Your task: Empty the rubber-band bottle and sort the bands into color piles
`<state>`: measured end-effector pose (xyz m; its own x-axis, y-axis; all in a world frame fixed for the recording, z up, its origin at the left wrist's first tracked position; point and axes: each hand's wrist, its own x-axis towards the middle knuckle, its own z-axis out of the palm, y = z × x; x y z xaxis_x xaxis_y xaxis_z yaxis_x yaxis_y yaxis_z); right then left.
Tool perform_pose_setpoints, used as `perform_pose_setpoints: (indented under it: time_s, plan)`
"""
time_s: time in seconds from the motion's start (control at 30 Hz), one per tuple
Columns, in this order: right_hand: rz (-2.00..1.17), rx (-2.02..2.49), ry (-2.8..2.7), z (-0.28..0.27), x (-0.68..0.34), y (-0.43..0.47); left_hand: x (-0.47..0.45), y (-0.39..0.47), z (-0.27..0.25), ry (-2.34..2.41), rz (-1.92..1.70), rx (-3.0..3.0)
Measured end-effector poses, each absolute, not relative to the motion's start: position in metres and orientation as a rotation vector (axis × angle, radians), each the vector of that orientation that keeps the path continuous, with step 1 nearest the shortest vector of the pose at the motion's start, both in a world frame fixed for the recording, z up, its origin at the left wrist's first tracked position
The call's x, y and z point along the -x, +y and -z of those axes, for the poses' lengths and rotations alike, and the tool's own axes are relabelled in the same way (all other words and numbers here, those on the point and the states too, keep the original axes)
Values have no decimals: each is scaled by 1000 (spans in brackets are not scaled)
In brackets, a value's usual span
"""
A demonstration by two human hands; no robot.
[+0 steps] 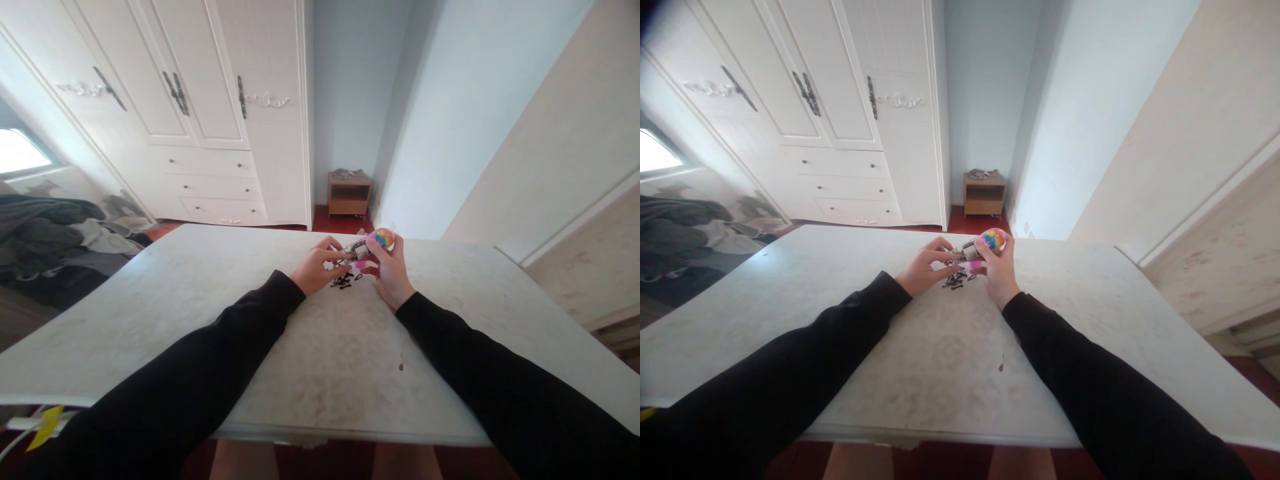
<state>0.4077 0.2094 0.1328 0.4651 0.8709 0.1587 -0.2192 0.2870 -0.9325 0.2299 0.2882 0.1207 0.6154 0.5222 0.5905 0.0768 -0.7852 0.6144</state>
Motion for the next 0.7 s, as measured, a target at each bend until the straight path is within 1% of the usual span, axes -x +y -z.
perform_pose_setpoints:
  time_s: [0.23,0.4,0.57,0.7]
  plan:
    - [-794,1034,-778,-135,-407,209,-232,290,-119,485,-1278,-2154]
    - [-710,1027,-804,-136,-410,210,-232,289,-124,538,-1267,-2139]
    - [-537,979,-958,-142,-412,204,-229,284,-132,534,-1248,-2133]
    - [-563,981,-1126,-142,-408,197,-227,284,-132,536,-1213,-2051]
